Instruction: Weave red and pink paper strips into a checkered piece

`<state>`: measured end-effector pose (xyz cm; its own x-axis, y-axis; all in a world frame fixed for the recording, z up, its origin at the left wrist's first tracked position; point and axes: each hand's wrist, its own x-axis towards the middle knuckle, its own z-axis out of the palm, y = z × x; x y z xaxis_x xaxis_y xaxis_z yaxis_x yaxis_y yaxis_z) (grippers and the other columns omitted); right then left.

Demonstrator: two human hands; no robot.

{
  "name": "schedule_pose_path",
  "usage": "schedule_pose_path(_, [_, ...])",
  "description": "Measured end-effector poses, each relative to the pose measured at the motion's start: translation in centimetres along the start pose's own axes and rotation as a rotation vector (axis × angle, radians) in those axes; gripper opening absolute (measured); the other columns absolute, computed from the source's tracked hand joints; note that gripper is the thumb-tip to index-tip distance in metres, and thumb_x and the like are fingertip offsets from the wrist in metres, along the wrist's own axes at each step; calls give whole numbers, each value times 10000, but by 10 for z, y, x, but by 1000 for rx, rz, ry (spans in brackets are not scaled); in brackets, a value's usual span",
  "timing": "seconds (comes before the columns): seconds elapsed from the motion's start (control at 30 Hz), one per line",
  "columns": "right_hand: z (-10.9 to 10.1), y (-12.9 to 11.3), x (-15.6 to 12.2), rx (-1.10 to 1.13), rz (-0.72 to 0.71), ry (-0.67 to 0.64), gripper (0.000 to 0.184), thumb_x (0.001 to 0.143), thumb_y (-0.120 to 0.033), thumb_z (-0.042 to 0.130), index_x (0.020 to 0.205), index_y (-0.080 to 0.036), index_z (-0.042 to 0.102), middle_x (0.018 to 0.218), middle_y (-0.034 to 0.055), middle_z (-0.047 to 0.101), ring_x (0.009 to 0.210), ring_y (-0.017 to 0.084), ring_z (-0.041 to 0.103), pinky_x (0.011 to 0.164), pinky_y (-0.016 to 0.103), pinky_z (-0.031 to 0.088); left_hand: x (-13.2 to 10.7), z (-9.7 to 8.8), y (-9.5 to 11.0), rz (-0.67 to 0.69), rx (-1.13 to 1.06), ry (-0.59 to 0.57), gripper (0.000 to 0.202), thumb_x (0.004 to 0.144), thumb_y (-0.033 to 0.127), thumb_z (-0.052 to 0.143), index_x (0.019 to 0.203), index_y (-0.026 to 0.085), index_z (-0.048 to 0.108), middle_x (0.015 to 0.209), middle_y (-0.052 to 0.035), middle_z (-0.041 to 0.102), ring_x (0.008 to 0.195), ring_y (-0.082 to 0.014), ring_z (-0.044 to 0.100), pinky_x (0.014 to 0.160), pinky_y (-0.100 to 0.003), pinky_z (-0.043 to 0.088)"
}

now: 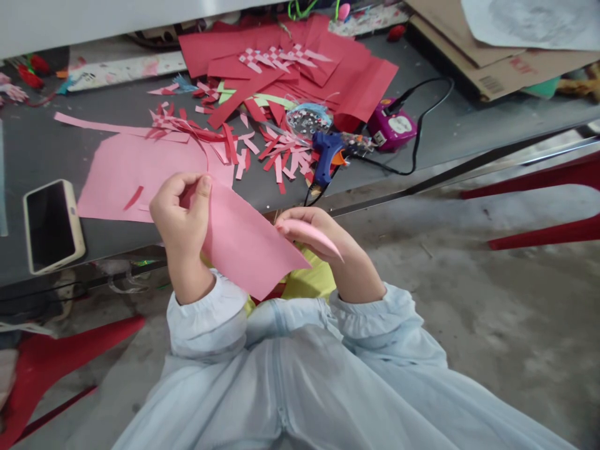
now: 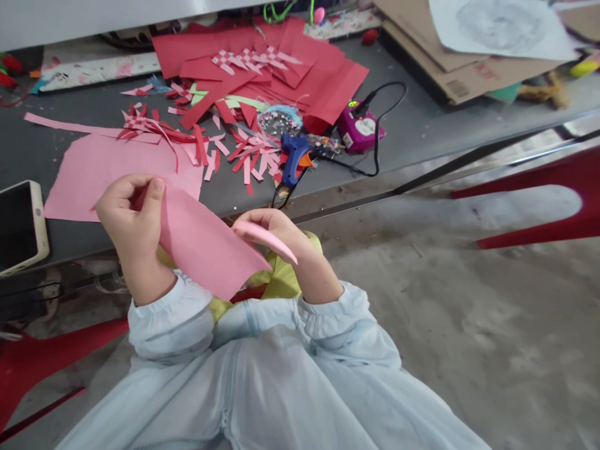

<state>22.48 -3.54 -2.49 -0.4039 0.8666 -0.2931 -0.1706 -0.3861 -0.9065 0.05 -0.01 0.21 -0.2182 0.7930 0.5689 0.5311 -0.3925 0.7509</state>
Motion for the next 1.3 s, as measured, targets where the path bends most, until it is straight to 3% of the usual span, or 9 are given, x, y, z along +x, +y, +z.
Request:
schedule_pose_path(0.1, [0, 0, 0, 17, -41, -8, 342, 694, -454, 843, 747, -160, 676, 693, -26, 604, 602, 59, 493, 557, 199, 372, -1, 4, -4, 33, 3, 15, 178, 876, 387, 669, 817, 223, 704, 787, -9, 710, 745, -167, 646, 705, -305, 500])
schedule_pose_path(0.3, [5, -9, 0, 95, -115, 77, 436, 641, -512, 868, 716, -172, 605, 614, -56, 527, 528, 41, 423, 489, 189, 297, 1, 8, -10, 167, 26, 201, 374, 863, 499, 660, 1140, 250, 618, 1196, -67, 642, 1132, -225, 606, 923, -373, 494])
schedule_pose_path(0.4, [11, -16, 3, 177, -172, 147, 473, 591, -534, 887, 713, -197, 579, 563, -79, 472, 488, 45, 380, 460, 195, 289, -1, 8, -3, 91, -52, 222, 325, 884, 531, 631, 1002, 230, 598, 1005, -44, 626, 854, -163, 624, 724, -323, 497])
schedule_pose_path(0.53, [20, -22, 10, 253, -314, 187, 429, 622, -503, 882, 731, -211, 587, 558, -91, 421, 476, 42, 343, 457, 196, 304, -5, 9, 8, -198, -172, -88, 425, 929, 548, 578, 672, 212, 531, 564, 35, 529, 477, -91, 500, 488, -256, 398])
schedule_pose_path(0.7, [34, -28, 17, 195, -357, 170, 396, 681, -534, 837, 781, -224, 611, 587, -76, 417, 500, 51, 333, 460, 203, 286, -10, 13, 9, -452, -269, -429, 597, 853, 767, 501, 788, 200, 677, 712, -43, 694, 595, -143, 639, 497, -246, 459])
schedule_pose_path(0.87, [47, -34, 23, 85, -356, 171, 440, 648, -572, 840, 757, -214, 608, 628, -60, 467, 539, 56, 375, 498, 209, 333, -16, 14, 5, -609, -540, -672, 689, 807, 855, 438, 769, 214, 688, 680, -55, 666, 661, -197, 659, 543, -291, 500])
schedule_pose_path(1.1, [51, -28, 29, 46, -370, 119, 415, 681, -556, 827, 774, -201, 634, 619, -61, 493, 546, 56, 445, 523, 201, 421, -12, 8, 10, -489, -563, -550, 472, 852, 618, 652, 635, 211, 556, 592, 29, 505, 524, -109, 475, 538, -255, 464])
schedule_pose_path(1.2, [52, -26, 29, 4, -372, 181, 429, 667, -571, 828, 760, -200, 634, 617, -56, 533, 520, 57, 454, 484, 206, 425, -7, 5, 19, -476, -583, -536, 354, 780, 549, 763, 790, 207, 669, 753, 1, 651, 695, -140, 613, 681, -255, 532])
schedule_pose_path(1.3, [53, -27, 29, -43, -383, 262, 435, 646, -572, 837, 756, -192, 655, 605, -52, 554, 518, 59, 469, 482, 207, 444, -6, 3, 22, -476, -565, -479, 371, 734, 526, 805, 877, 198, 708, 832, -26, 701, 758, -161, 643, 687, -254, 537])
